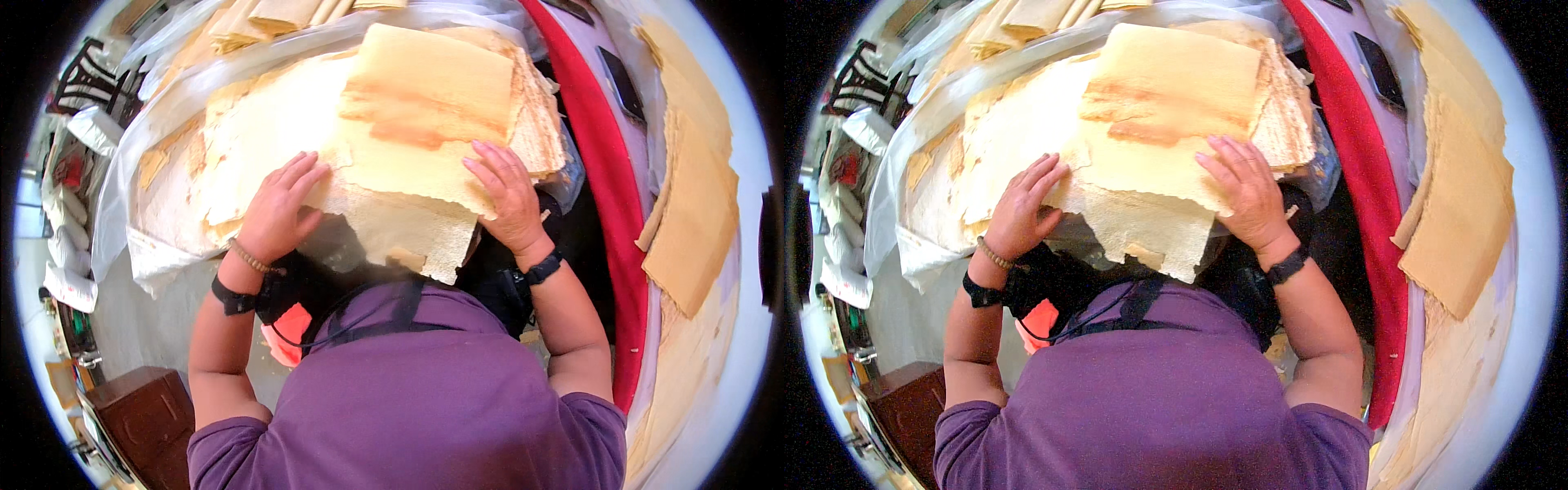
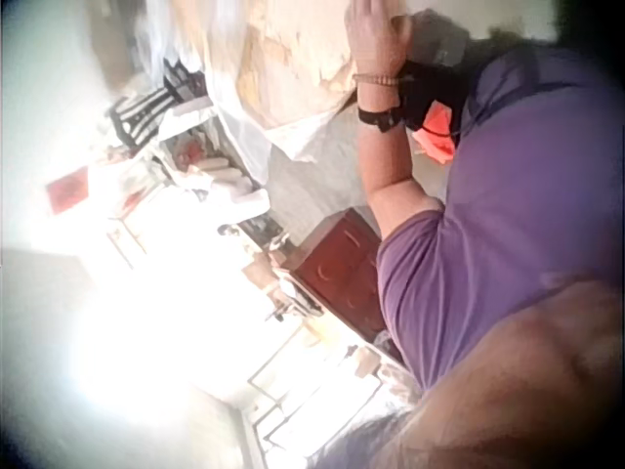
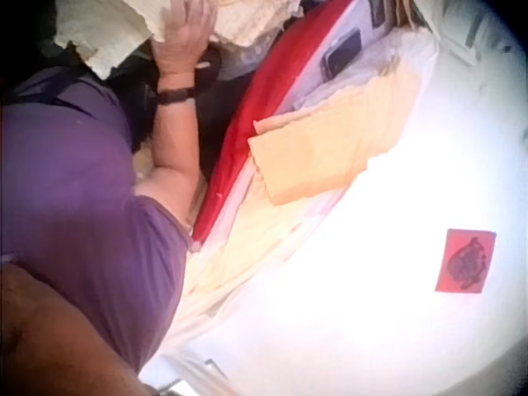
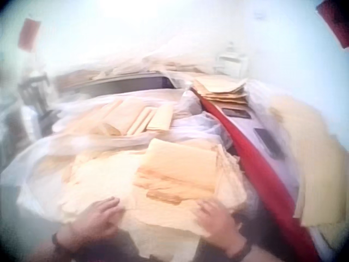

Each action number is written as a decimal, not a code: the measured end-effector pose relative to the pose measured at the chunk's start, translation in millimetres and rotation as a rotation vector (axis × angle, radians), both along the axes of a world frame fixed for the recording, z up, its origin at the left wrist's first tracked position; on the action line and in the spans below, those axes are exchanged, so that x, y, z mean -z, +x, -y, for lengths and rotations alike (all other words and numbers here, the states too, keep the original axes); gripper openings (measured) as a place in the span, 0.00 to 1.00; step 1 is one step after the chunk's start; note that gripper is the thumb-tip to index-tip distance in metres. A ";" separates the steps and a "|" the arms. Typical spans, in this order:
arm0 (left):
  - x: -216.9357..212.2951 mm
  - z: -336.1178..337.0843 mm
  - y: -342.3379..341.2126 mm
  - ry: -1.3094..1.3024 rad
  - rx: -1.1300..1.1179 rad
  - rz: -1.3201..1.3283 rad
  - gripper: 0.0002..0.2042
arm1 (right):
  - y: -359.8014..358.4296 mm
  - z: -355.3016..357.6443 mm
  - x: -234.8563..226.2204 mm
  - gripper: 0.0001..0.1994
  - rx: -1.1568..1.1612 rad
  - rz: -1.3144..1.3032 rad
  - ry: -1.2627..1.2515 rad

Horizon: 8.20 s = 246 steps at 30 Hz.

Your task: The person handles and sorts large, thin, light-colored sheets of material by picking them up from one pile, placing them on a red surface, and then moving them to a stack inside a plastic-lined container.

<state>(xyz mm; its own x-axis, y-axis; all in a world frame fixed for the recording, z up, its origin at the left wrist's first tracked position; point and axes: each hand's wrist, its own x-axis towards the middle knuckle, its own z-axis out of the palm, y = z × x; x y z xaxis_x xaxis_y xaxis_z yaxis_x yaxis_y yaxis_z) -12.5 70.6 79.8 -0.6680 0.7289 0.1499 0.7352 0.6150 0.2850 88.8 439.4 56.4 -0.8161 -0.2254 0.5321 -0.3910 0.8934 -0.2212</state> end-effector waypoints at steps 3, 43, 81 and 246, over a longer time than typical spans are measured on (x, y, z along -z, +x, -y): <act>-0.4 -2.8 1.8 -0.012 -0.006 -0.015 0.37 | -2.3 1.7 5.7 0.32 -0.086 0.045 -0.091; 6.0 -32.4 12.8 0.200 0.103 -0.438 0.26 | -12.4 -41.5 -7.8 0.22 -0.099 0.127 0.097; 31.3 -131.9 -97.0 0.231 -0.639 0.028 0.17 | -74.8 41.0 -33.6 0.31 0.084 0.051 0.204; 14.7 -229.1 -9.1 0.353 0.149 -0.028 0.20 | 6.3 -43.0 10.2 0.16 0.201 0.360 -1.750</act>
